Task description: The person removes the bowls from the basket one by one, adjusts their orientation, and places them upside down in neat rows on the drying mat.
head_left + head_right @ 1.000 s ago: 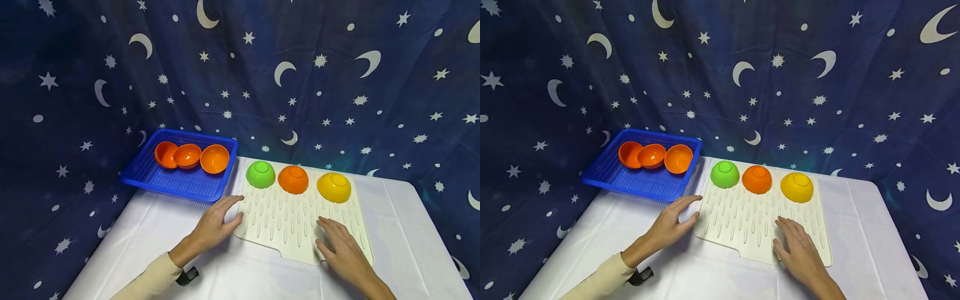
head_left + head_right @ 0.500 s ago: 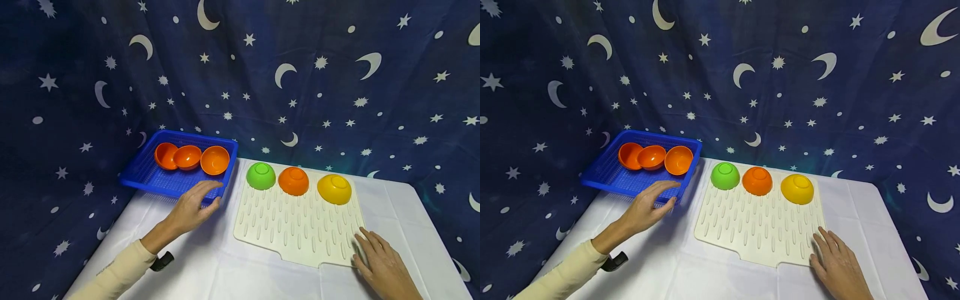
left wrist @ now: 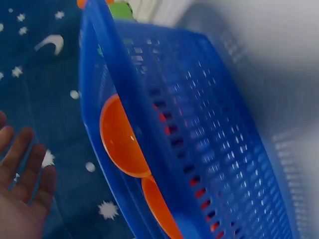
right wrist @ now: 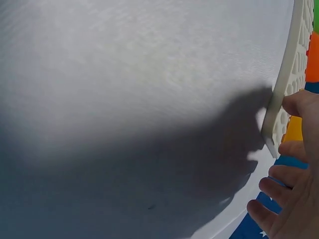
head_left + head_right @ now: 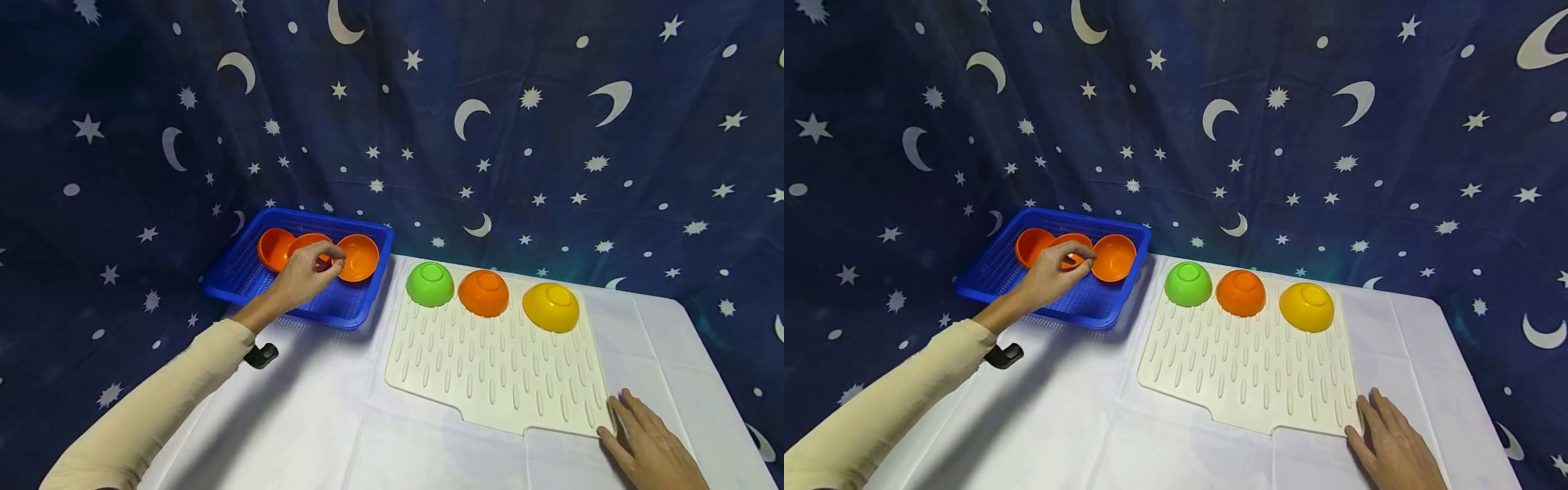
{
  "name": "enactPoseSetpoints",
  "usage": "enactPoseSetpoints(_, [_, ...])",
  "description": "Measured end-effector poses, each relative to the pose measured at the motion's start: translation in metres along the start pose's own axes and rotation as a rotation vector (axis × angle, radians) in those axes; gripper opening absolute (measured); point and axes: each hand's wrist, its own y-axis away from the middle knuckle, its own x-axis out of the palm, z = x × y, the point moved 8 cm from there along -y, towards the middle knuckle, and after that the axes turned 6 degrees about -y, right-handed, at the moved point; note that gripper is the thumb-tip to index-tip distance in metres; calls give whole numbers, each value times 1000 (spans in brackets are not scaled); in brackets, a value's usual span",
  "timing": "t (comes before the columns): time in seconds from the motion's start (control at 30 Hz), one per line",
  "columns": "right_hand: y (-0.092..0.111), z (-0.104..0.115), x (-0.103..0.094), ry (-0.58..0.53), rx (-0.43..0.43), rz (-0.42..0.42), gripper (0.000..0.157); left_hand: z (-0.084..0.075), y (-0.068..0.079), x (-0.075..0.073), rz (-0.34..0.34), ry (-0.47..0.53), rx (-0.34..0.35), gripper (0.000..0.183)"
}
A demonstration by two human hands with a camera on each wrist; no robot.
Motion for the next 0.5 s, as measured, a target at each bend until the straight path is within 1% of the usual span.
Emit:
enactPoseSetpoints(0.07, [2,-3,2,-13,8,1,76,9,-7,1,20,-28,-23,15])
enactPoseSetpoints(0.13, [3,-5,4,-27,18,6,78,17,-14,2,57,-63,-47,21])
enactPoseSetpoints(0.3, [5,-7,10,-81,42,39,80,35,-33,8,207,-133,-121,45])
enactPoseSetpoints(0.37, [5,-6,12,-101,40,46,80,43,-40,9,254,-154,-154,55])
enactPoseSetpoints(0.5, [6,-4,14,-134,37,56,84,58,-51,15,301,-181,-211,69])
